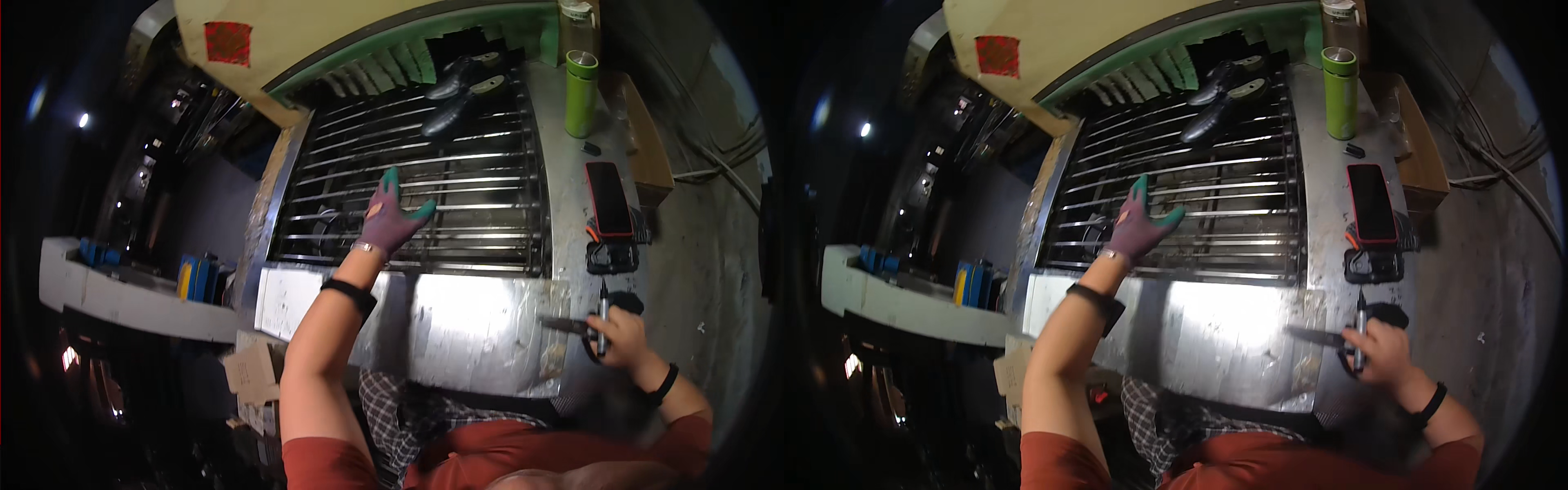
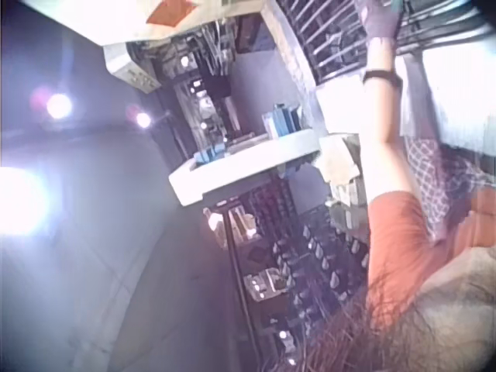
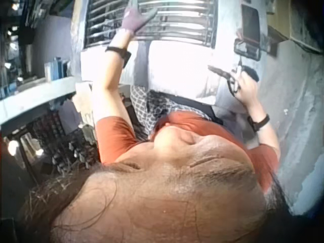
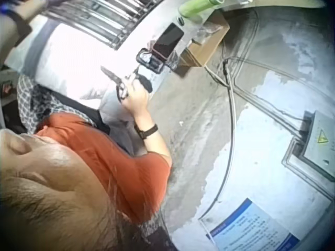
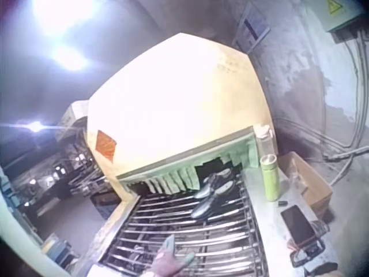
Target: Trimming excess material from shoe soles and marking them with a pen in a factory.
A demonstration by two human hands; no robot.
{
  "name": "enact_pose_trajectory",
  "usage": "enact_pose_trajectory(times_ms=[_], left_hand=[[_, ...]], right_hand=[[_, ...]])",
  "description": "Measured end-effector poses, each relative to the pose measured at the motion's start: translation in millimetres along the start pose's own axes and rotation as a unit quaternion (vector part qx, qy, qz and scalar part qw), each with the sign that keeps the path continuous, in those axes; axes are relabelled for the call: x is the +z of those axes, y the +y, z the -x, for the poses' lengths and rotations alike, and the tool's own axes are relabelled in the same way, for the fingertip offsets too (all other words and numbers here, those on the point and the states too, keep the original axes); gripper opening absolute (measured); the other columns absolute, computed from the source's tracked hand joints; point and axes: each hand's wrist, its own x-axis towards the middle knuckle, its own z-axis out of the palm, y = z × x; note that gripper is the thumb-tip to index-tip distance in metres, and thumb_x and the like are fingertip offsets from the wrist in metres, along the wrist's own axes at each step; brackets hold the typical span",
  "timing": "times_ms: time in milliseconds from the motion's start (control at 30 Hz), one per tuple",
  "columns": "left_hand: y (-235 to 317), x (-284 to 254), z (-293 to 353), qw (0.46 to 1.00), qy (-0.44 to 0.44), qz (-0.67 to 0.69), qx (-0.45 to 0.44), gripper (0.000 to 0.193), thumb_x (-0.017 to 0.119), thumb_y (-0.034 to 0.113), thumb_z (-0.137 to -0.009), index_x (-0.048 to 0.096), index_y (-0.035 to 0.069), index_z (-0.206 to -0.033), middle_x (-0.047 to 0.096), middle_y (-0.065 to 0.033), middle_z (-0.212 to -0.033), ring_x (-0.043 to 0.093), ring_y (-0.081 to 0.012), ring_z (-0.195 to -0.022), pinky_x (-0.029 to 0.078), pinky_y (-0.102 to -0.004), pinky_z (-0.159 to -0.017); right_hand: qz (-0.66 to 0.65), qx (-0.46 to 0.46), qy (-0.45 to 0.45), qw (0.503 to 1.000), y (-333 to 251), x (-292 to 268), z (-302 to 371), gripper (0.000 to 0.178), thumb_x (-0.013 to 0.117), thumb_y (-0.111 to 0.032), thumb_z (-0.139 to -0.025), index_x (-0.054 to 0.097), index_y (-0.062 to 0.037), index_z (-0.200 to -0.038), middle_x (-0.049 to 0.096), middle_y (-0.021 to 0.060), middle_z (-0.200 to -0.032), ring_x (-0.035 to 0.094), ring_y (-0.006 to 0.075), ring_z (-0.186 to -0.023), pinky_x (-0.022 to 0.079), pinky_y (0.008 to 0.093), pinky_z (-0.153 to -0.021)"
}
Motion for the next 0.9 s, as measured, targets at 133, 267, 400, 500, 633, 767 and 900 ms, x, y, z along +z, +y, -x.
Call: enact_pose_trajectory(times_ms=[133,267,400,500,633,767,900], left_hand=[[18.3,52.3,-119.4,0.997,0.000,-0.058,0.051,0.113,0.075,0.058,-0.072,0.023,-0.007,-0.149,0.033,-0.0278,-0.150,0.044,-0.0416,-0.132,0.039,-0.0432,-0.110],[36.5,92.8,-214.0,0.995,0.023,-0.080,0.058,0.122,0.075,0.064,-0.068,0.021,-0.009,-0.149,0.030,-0.0277,-0.153,0.033,-0.0392,-0.141,0.031,-0.0423,-0.116],[53.7,132.5,-261.6,0.992,0.037,-0.122,-0.001,0.121,0.074,0.068,-0.067,0.021,0.001,-0.153,0.032,-0.0211,-0.154,0.034,-0.0344,-0.141,0.031,-0.0423,-0.116],[52.7,144.4,-254.6,0.997,0.075,0.009,-0.024,0.096,0.085,0.053,-0.064,0.048,0.003,-0.137,0.058,-0.0177,-0.128,0.053,-0.0350,-0.120,0.043,-0.0419,-0.103],[35.2,133.2,-217.0,0.978,0.175,-0.023,0.107,0.074,0.087,0.049,-0.061,0.060,0.006,-0.115,0.062,-0.0167,-0.106,0.059,-0.0365,-0.101,0.049,-0.0448,-0.089],[45.7,85.5,-129.4,0.986,0.144,0.053,0.071,0.074,0.086,0.051,-0.063,0.059,0.003,-0.113,0.064,-0.0205,-0.106,0.060,-0.0385,-0.101,0.049,-0.0468,-0.089],[64.2,12.6,2.8,0.975,0.174,0.134,0.031,0.079,0.086,0.050,-0.065,0.058,0.000,-0.119,0.065,-0.0191,-0.104,0.063,-0.0353,-0.099,0.050,-0.0430,-0.089]], right_hand=[[-0.024,0.013,-0.040,0.999,9.6,6.5,11.7,0.051,0.078,-0.028,-0.065,0.062,-0.0246,-0.113,0.052,0.0056,-0.073,0.056,0.0268,-0.057,0.044,0.0401,-0.046],[-0.052,0.032,-0.123,0.990,8.3,-11.2,2.2,0.051,0.079,-0.031,-0.069,0.063,-0.0276,-0.117,0.063,0.0076,-0.081,0.063,0.0251,-0.061,0.050,0.0371,-0.048],[-0.168,0.096,-0.173,0.966,14.1,-3.9,16.2,0.053,0.082,-0.022,-0.072,0.058,-0.0247,-0.119,0.064,0.0059,-0.082,0.064,0.0274,-0.068,0.049,0.0392,-0.053],[-0.136,0.049,-0.096,0.985,6.5,-10.6,-1.5,0.054,0.083,-0.023,-0.068,0.059,-0.0230,-0.116,0.063,0.0059,-0.082,0.063,0.0256,-0.067,0.048,0.0389,-0.052],[-0.099,0.016,-0.111,0.989,9.2,-9.1,-3.7,0.057,0.083,-0.025,-0.061,0.060,-0.0215,-0.114,0.062,0.0072,-0.081,0.062,0.0265,-0.066,0.047,0.0398,-0.052],[-0.055,0.014,-0.055,0.997,7.7,-0.4,-0.2,0.050,0.079,-0.024,-0.059,0.065,-0.0210,-0.108,0.061,0.0076,-0.081,0.061,0.0280,-0.062,0.047,0.0395,-0.050],[-0.002,0.029,-0.016,0.999,5.0,3.4,6.6,0.048,0.076,-0.019,-0.058,0.064,-0.0170,-0.105,0.053,0.0107,-0.076,0.057,0.0328,-0.064,0.043,0.0428,-0.054]])
